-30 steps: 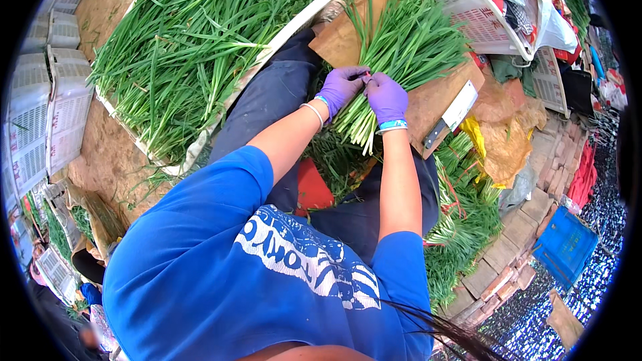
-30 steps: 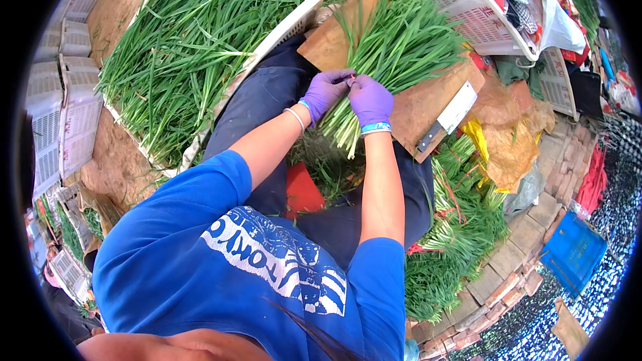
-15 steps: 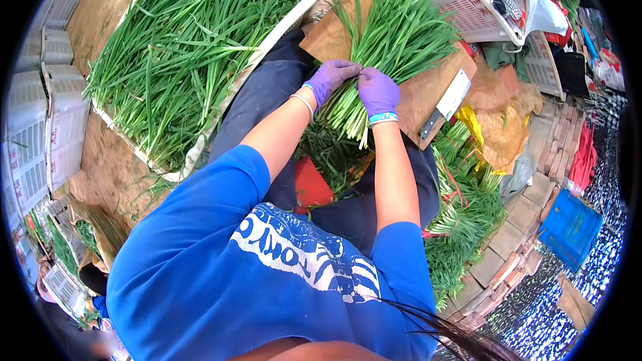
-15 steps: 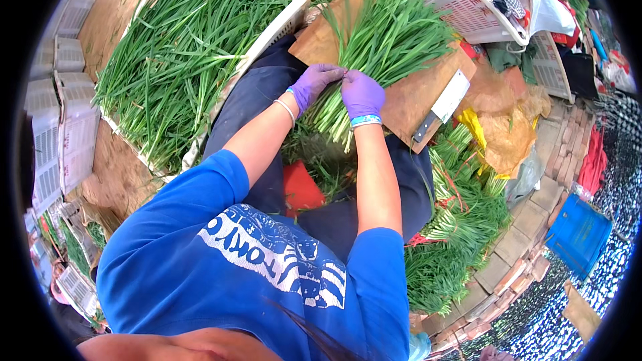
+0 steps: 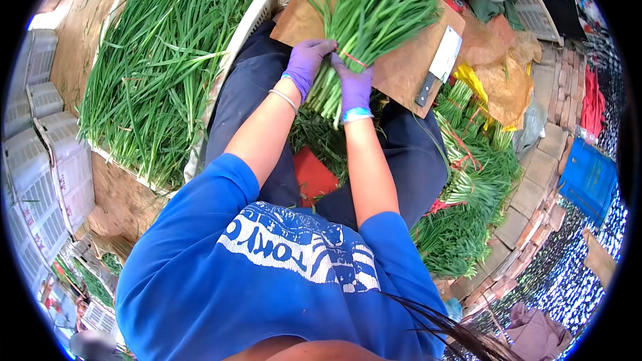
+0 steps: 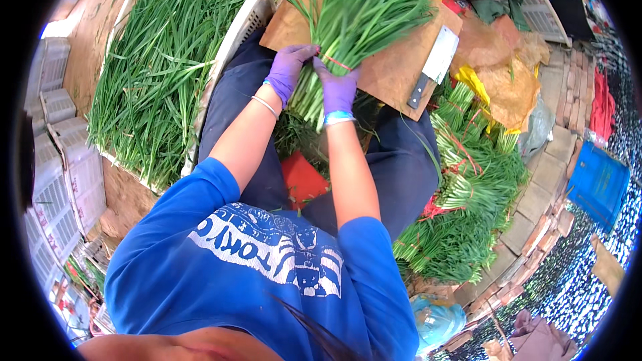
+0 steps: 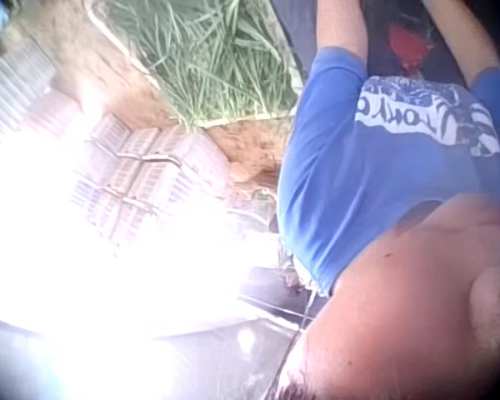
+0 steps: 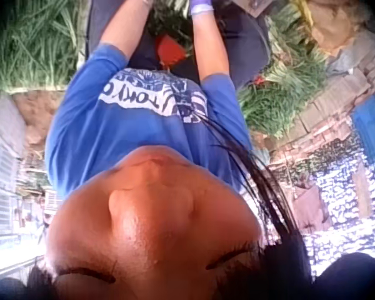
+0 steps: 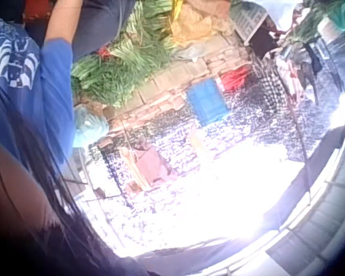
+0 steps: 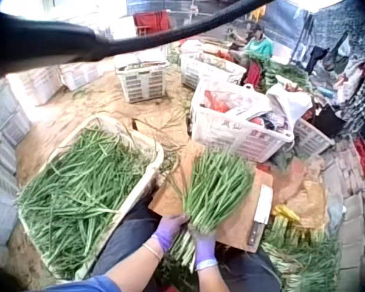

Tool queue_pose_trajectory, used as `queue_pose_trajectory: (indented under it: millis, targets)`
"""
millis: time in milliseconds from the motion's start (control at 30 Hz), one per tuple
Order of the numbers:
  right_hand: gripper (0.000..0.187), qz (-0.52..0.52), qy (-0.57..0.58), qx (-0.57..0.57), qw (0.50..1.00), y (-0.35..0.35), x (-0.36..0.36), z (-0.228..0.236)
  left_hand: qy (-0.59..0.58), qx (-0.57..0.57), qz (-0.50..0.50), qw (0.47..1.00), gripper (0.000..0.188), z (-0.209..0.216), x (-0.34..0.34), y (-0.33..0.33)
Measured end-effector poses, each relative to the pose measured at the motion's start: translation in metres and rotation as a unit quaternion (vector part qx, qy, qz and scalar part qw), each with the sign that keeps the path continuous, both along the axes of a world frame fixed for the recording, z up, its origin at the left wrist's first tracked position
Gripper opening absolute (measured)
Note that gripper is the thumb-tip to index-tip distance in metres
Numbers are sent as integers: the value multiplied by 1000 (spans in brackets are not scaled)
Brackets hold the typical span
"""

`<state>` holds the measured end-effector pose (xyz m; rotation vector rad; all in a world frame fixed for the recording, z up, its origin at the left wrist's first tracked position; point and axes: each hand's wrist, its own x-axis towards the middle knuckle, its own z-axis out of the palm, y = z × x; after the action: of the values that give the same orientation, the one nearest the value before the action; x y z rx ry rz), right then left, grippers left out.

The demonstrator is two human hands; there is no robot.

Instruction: The person sorts bundles of green leeks by hand while sitting on the ground, removing yellowing leaves and tying them with red bands before placing them in containers.

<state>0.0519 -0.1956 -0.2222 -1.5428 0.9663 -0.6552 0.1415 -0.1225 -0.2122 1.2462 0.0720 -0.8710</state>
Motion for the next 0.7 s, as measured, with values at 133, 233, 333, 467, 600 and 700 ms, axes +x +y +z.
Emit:
queue_pose_trajectory:
  millis: [133, 233, 333, 467, 600, 700]
  targets:
    - [111, -87, 106, -53, 989, 26, 26, 10, -10, 8, 164, 986, 21, 3, -9, -1]
    - [118, -96, 278, -36, 955, 38, 39, 24, -4, -34, 263, 964, 19, -9, -15, 2]
    - [119, -73, 360, -27, 930, 40, 48, 43, -69, -49, 254, 963, 19, -16, -14, 12]
    - [116, -57, 377, -17, 924, 39, 51, 42, -37, -108, 254, 960, 18, 9, -16, 19]
    - [89, -59, 415, -24, 907, 34, 59, 28, -286, 21, -6, 958, 17, 27, -23, 29]
    - [72, -74, 434, -56, 896, 36, 59, 19, -190, -42, 14, 981, 18, 30, -15, 30]
